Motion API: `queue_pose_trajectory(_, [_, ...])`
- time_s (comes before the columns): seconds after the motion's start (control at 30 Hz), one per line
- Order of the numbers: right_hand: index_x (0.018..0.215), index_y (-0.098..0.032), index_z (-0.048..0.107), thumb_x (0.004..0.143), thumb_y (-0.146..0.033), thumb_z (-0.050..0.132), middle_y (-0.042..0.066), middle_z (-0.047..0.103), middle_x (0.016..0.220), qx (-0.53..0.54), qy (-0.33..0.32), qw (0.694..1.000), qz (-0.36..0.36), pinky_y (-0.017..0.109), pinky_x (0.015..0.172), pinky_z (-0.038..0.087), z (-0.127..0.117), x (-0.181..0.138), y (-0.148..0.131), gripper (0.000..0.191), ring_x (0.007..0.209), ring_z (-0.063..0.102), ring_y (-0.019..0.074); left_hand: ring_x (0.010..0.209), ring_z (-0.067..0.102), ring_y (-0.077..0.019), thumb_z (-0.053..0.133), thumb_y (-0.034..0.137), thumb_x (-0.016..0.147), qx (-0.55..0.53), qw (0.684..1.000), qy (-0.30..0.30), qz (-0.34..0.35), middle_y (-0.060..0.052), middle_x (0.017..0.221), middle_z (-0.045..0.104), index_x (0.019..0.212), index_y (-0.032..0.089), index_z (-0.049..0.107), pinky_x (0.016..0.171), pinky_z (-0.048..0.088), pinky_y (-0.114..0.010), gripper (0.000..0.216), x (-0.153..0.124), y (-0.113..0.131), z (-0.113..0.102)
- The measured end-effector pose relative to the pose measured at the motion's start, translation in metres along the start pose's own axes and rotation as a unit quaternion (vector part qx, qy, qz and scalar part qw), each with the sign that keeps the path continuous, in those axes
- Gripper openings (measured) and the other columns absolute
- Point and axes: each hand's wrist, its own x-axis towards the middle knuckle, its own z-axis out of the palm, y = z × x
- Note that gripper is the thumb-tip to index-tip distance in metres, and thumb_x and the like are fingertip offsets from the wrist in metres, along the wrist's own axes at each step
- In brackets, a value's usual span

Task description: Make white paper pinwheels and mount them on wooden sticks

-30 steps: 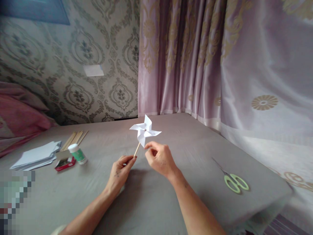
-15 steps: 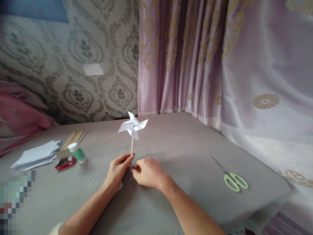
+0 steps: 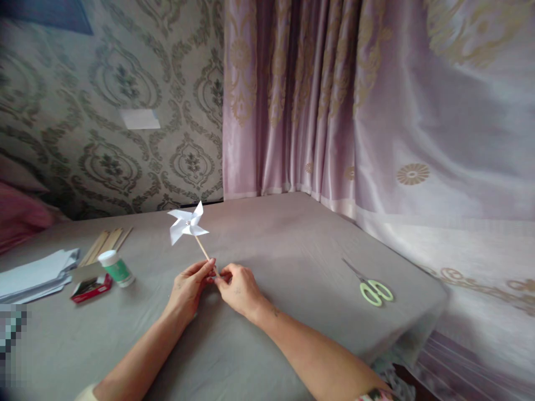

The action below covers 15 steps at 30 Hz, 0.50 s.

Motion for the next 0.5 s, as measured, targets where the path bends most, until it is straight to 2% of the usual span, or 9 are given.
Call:
queue_pose_trajectory(0.17, [0.077, -0.016, 0.071, 0.076, -0.021, 0.064, 0.004, 0.074, 0.075, 0.027, -0.013, 0.999, 0.046, 0.021, 0.061, 0.045, 0.004, 0.006, 0.006, 0.008, 0.067, 0.065, 0.0133, 0.055, 0.057, -0.0122, 0.081, 0.047, 0.049, 0.034, 0.999, -0.008, -0.004, -0.003, 0.062, 0.064, 0.075, 0.01, 0.07, 0.055, 0.045, -0.024, 0.047, 0.002, -0.002, 0.0])
queue_pose_trajectory(0.27, [0.075, -0.016, 0.07, 0.073, -0.023, 0.067, 0.003, 0.073, 0.073, 0.016, -0.026, 0.997, 0.074, 0.02, 0.059, 0.045, -0.002, 0.013, 0.013, 0.008, 0.066, 0.065, 0.0126, 0.058, 0.059, -0.0137, 0.079, 0.051, 0.05, 0.055, 0.998, -0.014, 0.002, -0.006, 0.068, 0.068, 0.078, 0.01, 0.071, 0.055, 0.046, -0.024, 0.05, 0.003, -0.003, 0.0])
queue_pose_trajectory(0.37, [0.074, -0.016, 0.07, 0.071, -0.02, 0.069, 0.0, 0.071, 0.07, -0.002, -0.015, 0.994, 0.109, 0.017, 0.058, 0.044, -0.021, 0.027, 0.025, 0.005, 0.064, 0.063, 0.0099, 0.059, 0.059, -0.0136, 0.078, 0.051, 0.049, 0.066, 0.998, -0.001, -0.003, -0.008, 0.073, 0.069, 0.083, 0.009, 0.07, 0.054, 0.047, -0.025, 0.055, 0.003, -0.004, 0.0])
queue_pose_trajectory(0.5, [0.077, -0.014, 0.07, 0.074, -0.021, 0.067, 0.0, 0.065, 0.059, -0.032, 0.037, 0.982, 0.183, 0.017, 0.044, 0.039, -0.062, 0.056, 0.055, 0.009, 0.049, 0.056, 0.0085, 0.057, 0.057, -0.0122, 0.079, 0.049, 0.047, 0.076, 0.997, -0.002, -0.005, -0.007, 0.07, 0.067, 0.082, 0.009, 0.069, 0.053, 0.046, -0.024, 0.054, 0.002, -0.004, -0.001])
